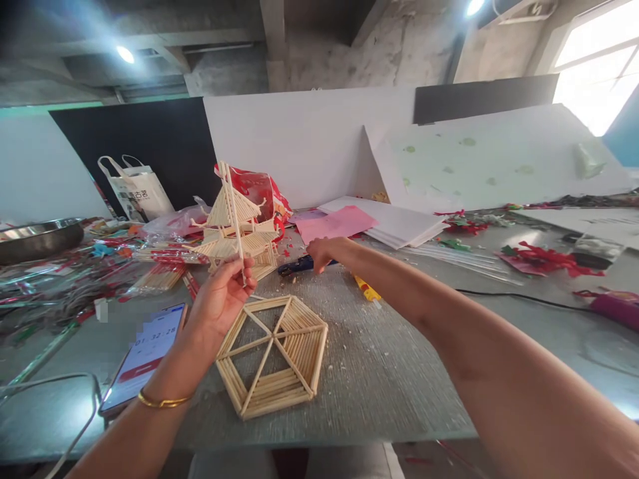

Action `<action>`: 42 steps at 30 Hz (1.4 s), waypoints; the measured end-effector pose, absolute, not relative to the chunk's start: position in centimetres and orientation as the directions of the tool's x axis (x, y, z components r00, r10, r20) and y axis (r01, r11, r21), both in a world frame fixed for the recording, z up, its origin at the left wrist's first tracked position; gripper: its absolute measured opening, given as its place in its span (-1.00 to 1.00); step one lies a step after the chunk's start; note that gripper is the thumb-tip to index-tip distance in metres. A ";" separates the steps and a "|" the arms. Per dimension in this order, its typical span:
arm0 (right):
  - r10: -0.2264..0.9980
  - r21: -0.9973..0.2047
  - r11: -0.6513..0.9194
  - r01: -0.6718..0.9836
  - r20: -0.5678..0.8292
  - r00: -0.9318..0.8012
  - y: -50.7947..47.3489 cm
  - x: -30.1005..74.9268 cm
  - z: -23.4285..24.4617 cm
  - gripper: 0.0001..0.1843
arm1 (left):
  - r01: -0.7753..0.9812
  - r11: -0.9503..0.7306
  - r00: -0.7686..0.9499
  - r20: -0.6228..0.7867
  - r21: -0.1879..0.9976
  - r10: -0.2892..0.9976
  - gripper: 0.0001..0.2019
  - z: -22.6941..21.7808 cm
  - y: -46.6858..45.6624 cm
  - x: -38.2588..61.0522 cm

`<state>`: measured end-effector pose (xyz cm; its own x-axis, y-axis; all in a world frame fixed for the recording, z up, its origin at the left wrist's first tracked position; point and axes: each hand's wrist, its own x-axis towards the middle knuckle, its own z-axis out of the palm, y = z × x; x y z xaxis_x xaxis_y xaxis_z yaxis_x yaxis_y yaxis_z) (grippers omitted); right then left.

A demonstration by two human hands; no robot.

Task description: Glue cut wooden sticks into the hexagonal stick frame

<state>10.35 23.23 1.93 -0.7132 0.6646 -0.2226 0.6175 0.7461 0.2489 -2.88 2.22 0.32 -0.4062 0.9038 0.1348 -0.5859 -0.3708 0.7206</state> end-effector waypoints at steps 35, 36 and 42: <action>0.738 -0.160 0.648 0.744 -0.109 -0.666 8.9 16.4 3.0 -0.61 | -0.140 -0.372 -0.550 0.240 0.918 0.800 -0.81 -2.2 3.7 -1.7; 0.737 -0.158 0.649 0.744 -0.113 -0.666 9.0 16.3 2.9 -0.61 | -0.123 -0.374 -0.553 0.249 0.919 0.795 -0.80 -2.2 3.7 -1.6; 0.740 -0.149 0.648 0.747 -0.106 -0.664 9.3 16.4 2.6 -0.59 | -0.015 -0.380 -0.564 0.306 0.925 0.767 -0.77 -2.3 3.7 -1.6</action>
<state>16.35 9.31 2.63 -0.6639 0.7402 -0.1060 0.7466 0.6482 -0.1495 -1.56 3.66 -2.30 -0.5638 0.7673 0.3058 -0.0150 -0.3797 0.9250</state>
